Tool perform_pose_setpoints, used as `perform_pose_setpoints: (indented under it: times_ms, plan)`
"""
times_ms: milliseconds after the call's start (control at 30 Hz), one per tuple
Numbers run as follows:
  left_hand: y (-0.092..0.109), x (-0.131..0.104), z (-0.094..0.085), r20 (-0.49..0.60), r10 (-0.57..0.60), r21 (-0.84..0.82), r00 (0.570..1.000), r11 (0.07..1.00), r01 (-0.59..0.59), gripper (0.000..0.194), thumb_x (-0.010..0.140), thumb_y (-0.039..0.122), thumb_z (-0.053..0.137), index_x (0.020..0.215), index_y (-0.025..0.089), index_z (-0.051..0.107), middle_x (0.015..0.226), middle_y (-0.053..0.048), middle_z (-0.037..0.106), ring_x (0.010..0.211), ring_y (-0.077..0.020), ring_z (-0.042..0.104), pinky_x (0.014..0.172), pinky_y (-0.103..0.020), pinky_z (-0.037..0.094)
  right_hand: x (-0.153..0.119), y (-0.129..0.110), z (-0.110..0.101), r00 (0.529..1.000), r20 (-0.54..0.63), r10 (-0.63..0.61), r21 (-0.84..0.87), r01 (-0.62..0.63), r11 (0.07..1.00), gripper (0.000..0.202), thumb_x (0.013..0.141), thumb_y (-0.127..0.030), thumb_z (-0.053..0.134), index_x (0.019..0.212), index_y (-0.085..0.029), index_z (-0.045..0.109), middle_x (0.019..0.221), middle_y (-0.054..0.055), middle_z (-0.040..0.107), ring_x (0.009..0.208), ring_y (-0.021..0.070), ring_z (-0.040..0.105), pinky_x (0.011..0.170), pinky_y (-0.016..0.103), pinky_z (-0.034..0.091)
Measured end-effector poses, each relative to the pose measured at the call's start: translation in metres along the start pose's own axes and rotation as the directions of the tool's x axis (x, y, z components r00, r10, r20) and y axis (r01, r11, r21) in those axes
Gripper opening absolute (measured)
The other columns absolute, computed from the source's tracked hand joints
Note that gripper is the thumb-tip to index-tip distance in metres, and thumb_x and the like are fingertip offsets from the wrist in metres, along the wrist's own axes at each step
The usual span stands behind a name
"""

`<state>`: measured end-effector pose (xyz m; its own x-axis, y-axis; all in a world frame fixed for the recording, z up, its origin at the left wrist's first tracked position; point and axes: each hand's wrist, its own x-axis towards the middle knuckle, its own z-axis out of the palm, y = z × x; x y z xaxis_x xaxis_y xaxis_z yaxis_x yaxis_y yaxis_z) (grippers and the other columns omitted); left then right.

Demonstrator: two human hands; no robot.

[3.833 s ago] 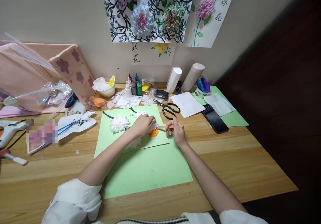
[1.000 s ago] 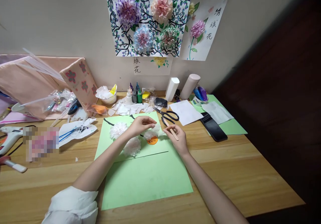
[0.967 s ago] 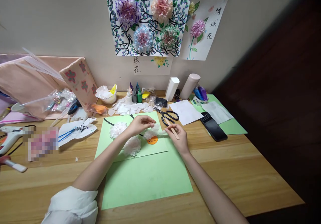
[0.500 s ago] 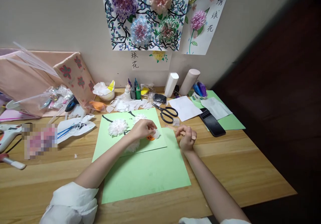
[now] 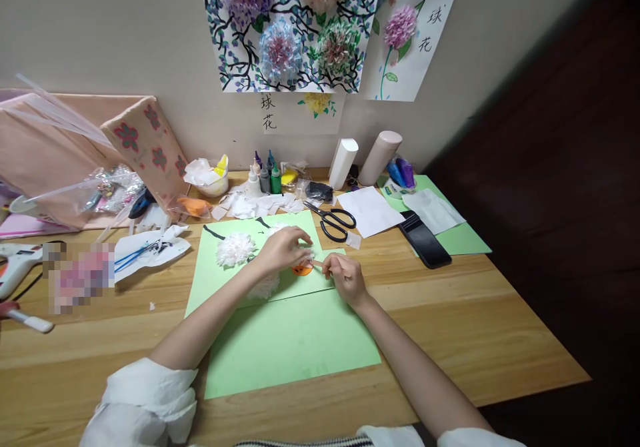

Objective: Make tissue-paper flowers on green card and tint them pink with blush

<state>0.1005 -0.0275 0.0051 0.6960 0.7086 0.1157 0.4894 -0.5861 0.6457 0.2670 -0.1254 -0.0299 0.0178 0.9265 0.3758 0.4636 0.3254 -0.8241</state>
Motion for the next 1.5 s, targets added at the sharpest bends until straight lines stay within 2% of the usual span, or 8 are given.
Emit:
perform_pose_setpoints:
  times_ms: [100,200,367,567,800,1233,1500]
  plan:
    - [-0.004,0.001,-0.001,-0.069,0.005,0.044,0.998,0.999,-0.002,0.024,0.086,0.026,0.042,0.098,0.020,0.062,0.102,-0.004,0.065,0.093,-0.0171,0.058,0.080,-0.028,0.044,0.000,0.001,0.001,1.000,0.008,-0.011,-0.007,0.011,1.000,0.045,0.094,-0.038,0.028,0.060,-0.021,0.050,0.053,0.001,0.051,0.054,0.0144,0.050,0.058,0.028,0.037]
    - [-0.010,0.001,0.002,0.006,-0.025,0.103,1.000,0.994,0.024,0.030,0.090,0.022,0.033,0.105,0.021,0.059,0.105,-0.003,0.065,0.095,-0.0170,0.059,0.080,-0.028,0.044,0.001,0.002,0.003,1.000,0.012,0.023,0.007,-0.023,1.000,0.045,0.094,-0.038,0.027,0.059,-0.020,0.048,0.053,0.000,0.049,0.052,0.0132,0.049,0.056,0.027,0.037]
    - [-0.012,0.002,0.009,0.076,0.021,0.273,0.997,0.961,-0.042,0.031,0.091,0.022,0.032,0.112,0.020,0.055,0.100,-0.004,0.068,0.088,-0.0192,0.061,0.074,-0.029,0.044,0.002,0.004,0.007,0.992,0.020,0.122,0.085,-0.124,0.989,0.046,0.096,-0.038,0.023,0.059,-0.020,0.044,0.050,-0.001,0.045,0.048,0.0116,0.045,0.051,0.025,0.035]
    - [-0.011,0.002,0.009,0.071,0.070,0.399,0.995,0.912,-0.093,0.032,0.093,0.027,0.031,0.114,0.017,0.053,0.093,-0.009,0.067,0.087,-0.0215,0.061,0.079,-0.033,0.042,0.000,0.002,0.006,1.000,-0.016,-0.016,0.021,0.017,1.000,0.044,0.095,-0.034,0.024,0.058,-0.020,0.044,0.051,-0.001,0.045,0.049,0.0123,0.045,0.053,0.026,0.036]
    - [-0.012,0.002,0.009,0.094,0.070,0.435,0.993,0.895,-0.104,0.035,0.095,0.030,0.027,0.113,0.017,0.055,0.091,-0.009,0.066,0.088,-0.0203,0.060,0.081,-0.033,0.041,-0.003,0.002,0.006,0.991,-0.074,-0.108,-0.003,0.108,0.994,0.045,0.095,-0.030,0.024,0.055,-0.021,0.043,0.049,0.000,0.045,0.047,0.0120,0.044,0.052,0.027,0.035]
    - [-0.009,0.002,0.009,0.110,0.059,0.446,0.992,0.889,-0.102,0.033,0.093,0.028,0.032,0.112,0.017,0.056,0.091,-0.009,0.064,0.088,-0.0205,0.059,0.078,-0.031,0.042,-0.001,0.004,0.009,0.998,-0.043,-0.044,-0.008,0.044,0.999,0.047,0.096,-0.035,0.023,0.057,-0.020,0.045,0.051,0.000,0.047,0.049,0.0121,0.046,0.053,0.026,0.037]
    - [-0.007,0.001,0.010,0.104,0.063,0.444,0.993,0.890,-0.103,0.035,0.093,0.031,0.030,0.110,0.017,0.057,0.088,-0.009,0.063,0.085,-0.0203,0.059,0.075,-0.030,0.042,0.008,-0.009,0.014,0.999,0.032,-0.007,-0.092,0.010,0.996,0.042,0.096,-0.032,0.023,0.059,-0.021,0.039,0.052,0.000,0.044,0.051,0.0129,0.045,0.054,0.027,0.036]
